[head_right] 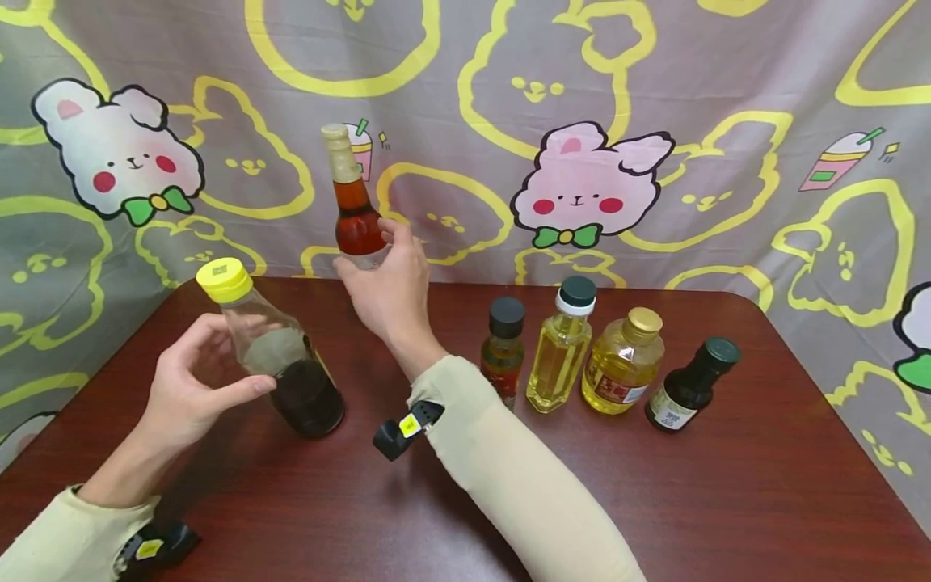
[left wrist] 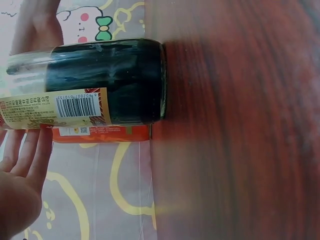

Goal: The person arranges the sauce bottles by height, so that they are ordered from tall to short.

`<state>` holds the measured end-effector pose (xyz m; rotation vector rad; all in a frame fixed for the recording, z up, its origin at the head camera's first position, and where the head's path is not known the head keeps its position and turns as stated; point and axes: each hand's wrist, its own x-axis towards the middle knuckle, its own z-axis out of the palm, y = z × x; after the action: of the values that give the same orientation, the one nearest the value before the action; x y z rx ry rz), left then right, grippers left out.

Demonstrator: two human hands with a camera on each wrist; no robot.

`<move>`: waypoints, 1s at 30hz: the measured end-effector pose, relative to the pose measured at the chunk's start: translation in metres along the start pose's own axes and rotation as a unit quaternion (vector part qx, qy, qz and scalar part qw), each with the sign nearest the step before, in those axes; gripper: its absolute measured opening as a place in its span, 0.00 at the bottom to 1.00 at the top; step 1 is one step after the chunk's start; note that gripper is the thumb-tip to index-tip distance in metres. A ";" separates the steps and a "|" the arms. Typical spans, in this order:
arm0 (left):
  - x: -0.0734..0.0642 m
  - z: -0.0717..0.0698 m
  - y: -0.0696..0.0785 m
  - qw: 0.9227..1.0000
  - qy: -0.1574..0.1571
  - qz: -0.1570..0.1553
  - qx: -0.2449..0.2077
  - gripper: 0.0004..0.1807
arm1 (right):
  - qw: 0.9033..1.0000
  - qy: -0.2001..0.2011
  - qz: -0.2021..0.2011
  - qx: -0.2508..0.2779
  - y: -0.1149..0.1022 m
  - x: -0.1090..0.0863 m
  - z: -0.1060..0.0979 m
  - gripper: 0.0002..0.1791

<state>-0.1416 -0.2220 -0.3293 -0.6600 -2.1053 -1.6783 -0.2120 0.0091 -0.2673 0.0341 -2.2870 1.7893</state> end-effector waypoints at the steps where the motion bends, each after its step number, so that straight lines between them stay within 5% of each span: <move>1: 0.000 0.000 0.000 1.000 0.001 -0.002 0.004 0.36 | 1.000 -0.002 -0.003 0.001 -0.002 -0.003 -0.002 0.39; 10: -0.001 0.000 -0.002 1.000 0.004 0.005 -0.002 0.36 | 0.998 -0.028 -0.018 0.049 -0.027 -0.026 -0.025 0.37; 18: -0.002 0.000 -0.002 1.000 0.006 -0.005 0.022 0.36 | 0.997 -0.060 -0.046 0.015 -0.043 -0.036 -0.056 0.31; 30: 0.000 -0.001 0.000 0.999 0.007 -0.010 0.053 0.36 | 0.996 -0.026 -0.080 -0.037 -0.056 -0.048 -0.140 0.32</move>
<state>-0.1414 -0.2226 -0.3293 -0.5957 -2.1790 -1.5650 -0.1322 0.1236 -0.1917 0.2470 -2.3117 1.6424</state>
